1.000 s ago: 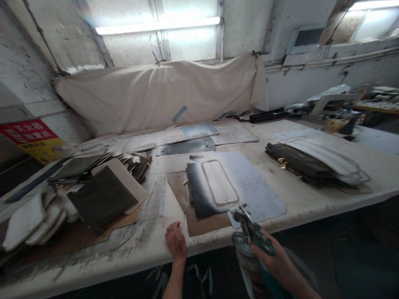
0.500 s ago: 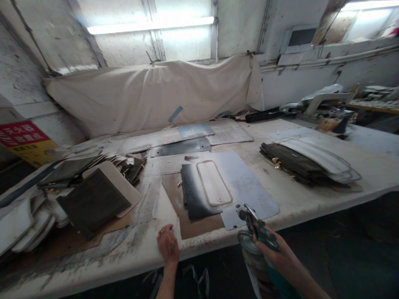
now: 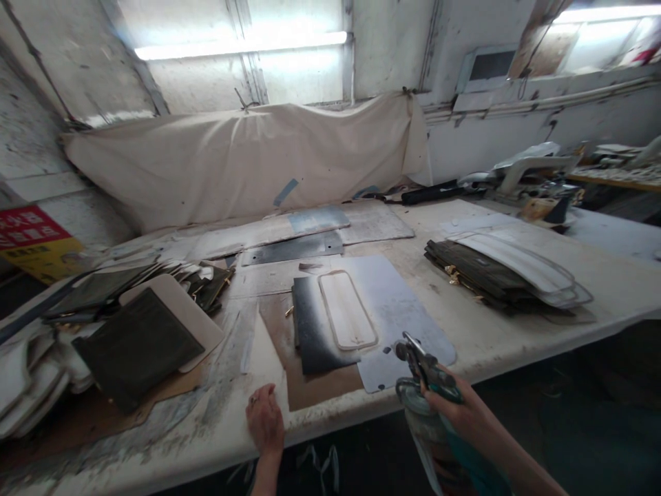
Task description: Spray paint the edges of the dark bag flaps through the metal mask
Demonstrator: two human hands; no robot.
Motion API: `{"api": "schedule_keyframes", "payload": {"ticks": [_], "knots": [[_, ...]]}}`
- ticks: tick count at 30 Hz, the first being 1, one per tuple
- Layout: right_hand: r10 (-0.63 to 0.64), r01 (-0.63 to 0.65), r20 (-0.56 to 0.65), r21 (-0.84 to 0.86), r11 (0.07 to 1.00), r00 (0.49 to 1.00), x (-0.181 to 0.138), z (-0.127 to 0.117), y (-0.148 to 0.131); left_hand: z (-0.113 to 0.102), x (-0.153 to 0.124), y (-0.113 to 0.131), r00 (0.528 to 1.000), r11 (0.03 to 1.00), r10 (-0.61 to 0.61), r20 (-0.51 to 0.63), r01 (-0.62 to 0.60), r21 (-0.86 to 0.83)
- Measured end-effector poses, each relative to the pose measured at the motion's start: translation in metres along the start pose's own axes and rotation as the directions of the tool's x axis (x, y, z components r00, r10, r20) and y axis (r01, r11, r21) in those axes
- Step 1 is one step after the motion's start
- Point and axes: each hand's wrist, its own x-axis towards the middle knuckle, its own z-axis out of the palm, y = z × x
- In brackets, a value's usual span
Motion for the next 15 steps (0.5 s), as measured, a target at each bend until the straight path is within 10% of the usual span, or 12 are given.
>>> {"api": "schedule_keyframes", "payload": {"ticks": [15], "knots": [[0.007, -0.008, -0.017, -0.031, 0.999, 1.0, 0.067, 0.01, -0.044, 0.018, 0.006, -0.034, 0.998, 0.996, 0.046, -0.043, -0.049, -0.071]]}}
